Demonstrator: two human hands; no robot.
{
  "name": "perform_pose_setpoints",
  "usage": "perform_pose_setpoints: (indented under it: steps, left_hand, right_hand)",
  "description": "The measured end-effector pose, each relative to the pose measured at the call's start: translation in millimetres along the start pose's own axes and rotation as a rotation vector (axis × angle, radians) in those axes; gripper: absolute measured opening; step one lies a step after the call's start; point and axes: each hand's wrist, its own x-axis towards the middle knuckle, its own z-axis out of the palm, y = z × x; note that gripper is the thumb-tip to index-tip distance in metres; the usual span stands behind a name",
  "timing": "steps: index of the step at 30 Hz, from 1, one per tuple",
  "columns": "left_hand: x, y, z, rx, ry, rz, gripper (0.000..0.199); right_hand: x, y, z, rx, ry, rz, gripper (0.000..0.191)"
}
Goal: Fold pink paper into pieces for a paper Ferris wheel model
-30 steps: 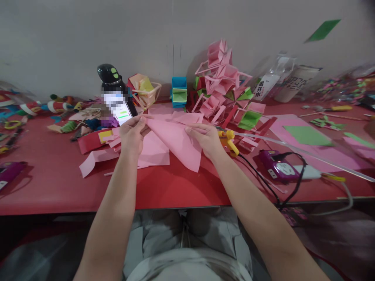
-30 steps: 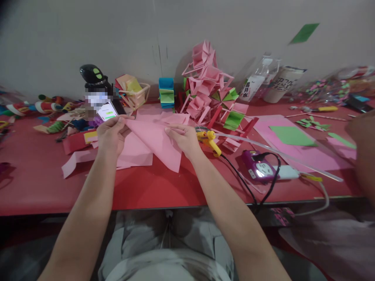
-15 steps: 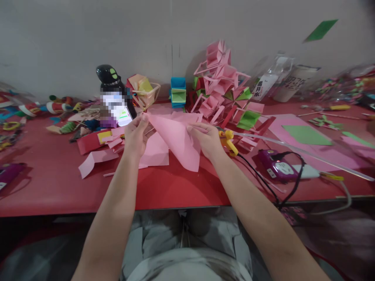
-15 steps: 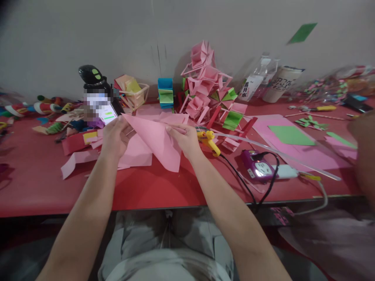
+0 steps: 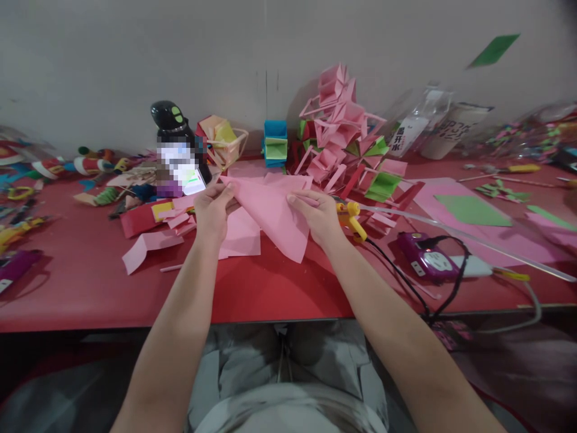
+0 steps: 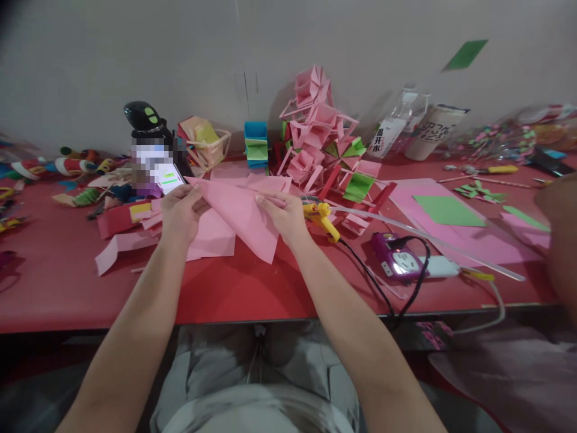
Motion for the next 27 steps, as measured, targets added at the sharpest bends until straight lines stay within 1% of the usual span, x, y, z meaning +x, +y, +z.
perform_pose_setpoints:
  steps: [7, 12, 14, 16, 20, 22, 24, 27]
  left_hand:
    - [0.2, 1.4, -0.3, 0.002, 0.031, -0.009, 0.03]
    - [1.1, 2.8, 0.5, -0.057, 0.087, -0.027, 0.028]
    - [1.3, 2.9, 0.4, -0.078, 0.089, -0.036, 0.029]
    - [0.7, 2.9, 0.7, -0.094, 0.065, -0.047, 0.031]
    - [-3.2, 1.9, 3.6, -0.085, -0.083, -0.094, 0.038]
    - [-5.4, 0.6, 5.6, -0.056, -0.137, -0.102, 0.038]
    - [-6.6, -1.2, 7.0, -0.029, -0.141, -0.091, 0.037]
    - [-6.2, -4.1, 6.9, -0.01, -0.098, -0.057, 0.037]
  right_hand:
    - [-0.6, 0.9, -0.3, -0.032, -0.013, 0.026, 0.03]
    - [-0.7, 1.4, 1.0, -0.017, -0.022, 0.023, 0.029]
    - [-0.6, 1.5, 1.2, -0.013, -0.029, 0.026, 0.03]
    - [-0.5, 1.1, 0.7, -0.009, -0.024, 0.032, 0.03]
    - [-0.6, -1.5, -1.2, -0.016, 0.017, 0.016, 0.029]
    - [-0.9, -2.4, -1.7, -0.03, 0.035, 0.007, 0.028]
    - [-1.2, -2.4, -1.4, -0.04, 0.04, 0.006, 0.028]
    - [-1.5, -1.7, 0.2, -0.04, 0.035, -0.001, 0.027]
